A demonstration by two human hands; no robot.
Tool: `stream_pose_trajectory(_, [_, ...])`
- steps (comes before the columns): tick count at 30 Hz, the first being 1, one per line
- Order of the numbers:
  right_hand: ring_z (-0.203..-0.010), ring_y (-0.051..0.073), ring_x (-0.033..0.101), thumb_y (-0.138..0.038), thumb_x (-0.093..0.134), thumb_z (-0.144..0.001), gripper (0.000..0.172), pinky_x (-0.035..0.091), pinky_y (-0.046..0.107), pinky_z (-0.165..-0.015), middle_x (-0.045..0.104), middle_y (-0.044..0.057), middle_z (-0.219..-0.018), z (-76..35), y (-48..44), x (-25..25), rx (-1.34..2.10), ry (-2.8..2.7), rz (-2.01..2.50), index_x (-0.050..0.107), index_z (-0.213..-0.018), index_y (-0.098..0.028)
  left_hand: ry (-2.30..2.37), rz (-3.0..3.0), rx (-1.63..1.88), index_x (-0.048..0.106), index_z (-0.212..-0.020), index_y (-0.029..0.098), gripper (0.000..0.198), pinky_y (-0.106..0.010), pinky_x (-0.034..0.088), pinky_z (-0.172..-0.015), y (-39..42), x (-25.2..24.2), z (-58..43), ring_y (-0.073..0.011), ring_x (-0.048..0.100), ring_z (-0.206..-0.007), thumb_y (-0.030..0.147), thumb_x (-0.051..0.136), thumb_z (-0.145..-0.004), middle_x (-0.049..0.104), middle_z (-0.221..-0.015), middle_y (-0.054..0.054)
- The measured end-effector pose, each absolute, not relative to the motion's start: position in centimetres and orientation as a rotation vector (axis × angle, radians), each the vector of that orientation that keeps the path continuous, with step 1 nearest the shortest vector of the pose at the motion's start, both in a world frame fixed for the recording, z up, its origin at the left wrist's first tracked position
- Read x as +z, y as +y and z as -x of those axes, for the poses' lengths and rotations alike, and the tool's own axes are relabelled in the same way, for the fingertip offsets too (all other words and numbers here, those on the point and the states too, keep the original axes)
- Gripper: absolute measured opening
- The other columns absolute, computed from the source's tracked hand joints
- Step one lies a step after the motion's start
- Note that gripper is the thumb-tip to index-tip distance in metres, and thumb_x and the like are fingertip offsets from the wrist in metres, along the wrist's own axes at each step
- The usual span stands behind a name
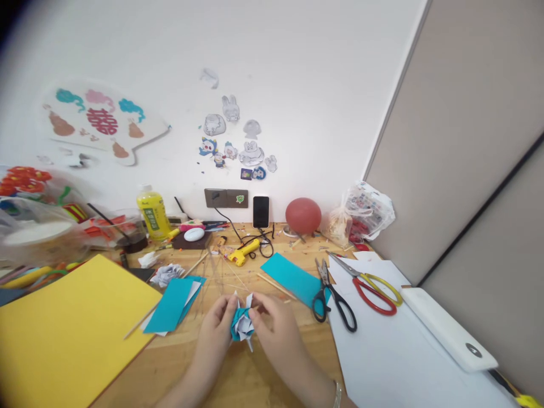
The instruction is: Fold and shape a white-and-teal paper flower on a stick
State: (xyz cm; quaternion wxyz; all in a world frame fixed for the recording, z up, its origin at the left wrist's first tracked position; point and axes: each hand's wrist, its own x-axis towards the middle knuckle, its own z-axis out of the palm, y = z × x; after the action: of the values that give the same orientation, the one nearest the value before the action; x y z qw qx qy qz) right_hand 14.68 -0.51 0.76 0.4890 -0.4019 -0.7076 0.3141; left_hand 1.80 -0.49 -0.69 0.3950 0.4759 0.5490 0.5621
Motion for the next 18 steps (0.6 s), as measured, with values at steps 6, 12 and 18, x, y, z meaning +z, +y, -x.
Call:
stream_pose_trajectory(6, [-0.078,0.021,0.065,-0.029,0.056,-0.079,0.021,0.053,0.031,-0.069,0.070,0.009,-0.087,-15.1,-0.3,1.3,1.073,-1.519,1.000,0.065,-0.090,-0.014,1.314,-1.205,1.439,0.052,-0.068,0.017,0.037,-0.024,0.041,-0.052,-0.6,-0.9,-1.9,-0.0142,0.049,-0.056,0.053,0.048,-0.077,0.052,-0.060,0.002])
stream_pose_trajectory(12, [-0.078,0.023,0.065,-0.023,0.063,-0.070,0.013,0.051,0.032,-0.072,0.071,0.008,-0.083,-15.5,0.3,1.3,1.078,-1.490,1.074,0.069,-0.078,-0.015,1.227,-1.297,1.380,0.060,-0.088,0.015,0.027,-0.030,0.049,-0.068,-0.2,-1.4,-1.5,-0.0201,0.062,-0.075,0.038,0.056,-0.074,0.066,-0.080,-0.006])
stream_pose_trajectory(18, [-0.073,0.023,0.066,-0.021,0.062,-0.069,0.010,0.051,0.033,-0.069,0.071,0.008,-0.077,-15.2,0.6,0.8,1.089,-1.473,1.106,0.068,-0.074,-0.014,1.284,-1.785,1.185,0.069,-0.087,0.019,0.019,-0.033,0.047,-0.081,-0.5,0.3,-0.7,-0.0208,0.061,-0.087,0.028,0.056,-0.077,0.069,-0.091,-0.007])
